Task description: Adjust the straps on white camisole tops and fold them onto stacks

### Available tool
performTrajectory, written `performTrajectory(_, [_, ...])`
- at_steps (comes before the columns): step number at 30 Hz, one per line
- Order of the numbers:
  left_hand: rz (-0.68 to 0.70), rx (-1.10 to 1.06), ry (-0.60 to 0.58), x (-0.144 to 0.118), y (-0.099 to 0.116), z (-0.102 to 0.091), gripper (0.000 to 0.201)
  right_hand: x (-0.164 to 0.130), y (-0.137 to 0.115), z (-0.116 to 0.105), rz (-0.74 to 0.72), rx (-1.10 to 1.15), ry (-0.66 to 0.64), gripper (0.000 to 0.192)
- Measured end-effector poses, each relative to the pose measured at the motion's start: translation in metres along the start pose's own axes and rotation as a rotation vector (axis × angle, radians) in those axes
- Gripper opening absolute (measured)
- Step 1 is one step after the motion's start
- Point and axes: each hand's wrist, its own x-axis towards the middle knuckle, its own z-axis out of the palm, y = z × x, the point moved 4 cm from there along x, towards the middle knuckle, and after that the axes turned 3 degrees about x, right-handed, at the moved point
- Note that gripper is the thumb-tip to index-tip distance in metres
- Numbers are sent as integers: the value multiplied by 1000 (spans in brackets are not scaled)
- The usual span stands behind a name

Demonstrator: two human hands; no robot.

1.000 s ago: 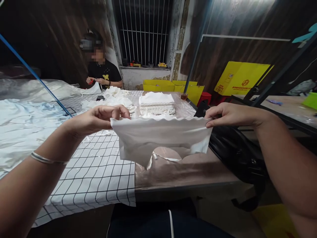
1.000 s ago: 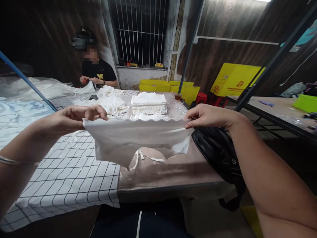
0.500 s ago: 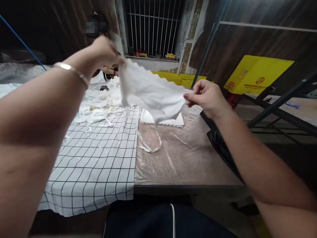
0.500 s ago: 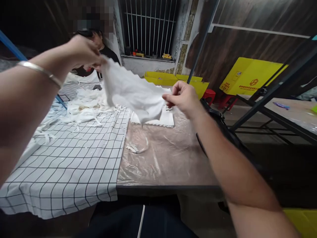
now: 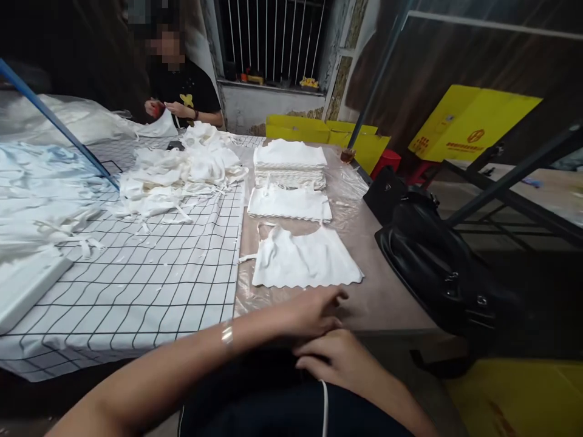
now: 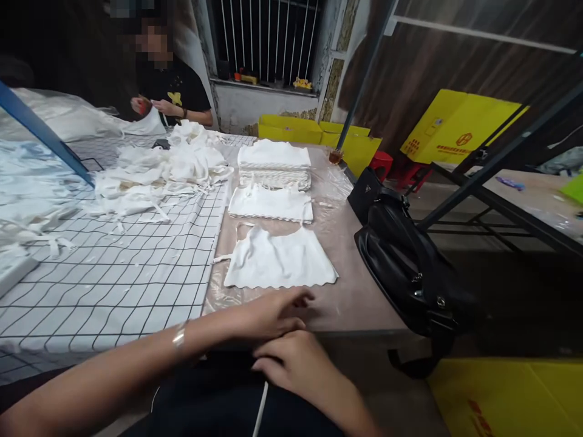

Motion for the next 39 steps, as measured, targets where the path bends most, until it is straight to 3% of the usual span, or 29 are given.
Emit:
performTrajectory(2, [-26, 63, 234, -42, -31, 5, 29, -23, 26, -39, 165, 6, 216, 18])
performTrajectory(4, [-119, 316, 428, -77, -61, -4, 26, -31, 57, -75, 287, -100, 503, 23])
performTrajectory(7, [-227, 592, 524, -95, -93, -23, 29, -10, 102, -105, 505, -251, 753, 37])
performTrajectory(10, [-208, 681, 474, -82, -101, -35, 20, 29, 123, -114, 619, -341, 723, 26])
performTrajectory(13, [-239, 642, 437, -78, -95, -39, 25, 44, 121, -117, 610, -334, 643, 26])
performTrajectory(18, [-290, 390, 339, -109, -79, -27, 22, -1, 120, -118, 581, -161, 509, 40])
performTrajectory(21, [-296, 381, 369, -113, -75, -25, 17, -19, 119, -114, 507, -238, 574, 32])
performTrajectory(23, [-273, 403, 429, -101, -76, -28, 20, -14, 116, -109, 376, -260, 599, 28])
performTrajectory(25, [-243, 426, 425, -81, -78, -32, 22, 1, 113, -104, 290, -294, 528, 29])
performTrajectory(27, [-238, 429, 333, -62, -82, -38, 28, 16, 114, -103, 280, -343, 425, 35])
performTrajectory(29, [-272, 395, 217, -50, -86, -45, 32, 27, 119, -105, 310, -364, 321, 28])
performTrajectory(31, [-308, 327, 127, -46, -88, -51, 19, 32, 126, -109, 315, -349, 239, 14])
performTrajectory(33, [-321, 246, 103, -46, -89, -57, 9, 35, 132, -113, 284, -327, 210, 14])
performTrajectory(35, [-351, 204, 169, -49, -91, -61, 9, 36, 135, -120, 260, -341, 278, 15])
performTrajectory(39, [-580, 341, 499, -60, -106, -71, 24, 38, 127, -123, 263, -407, 573, 15])
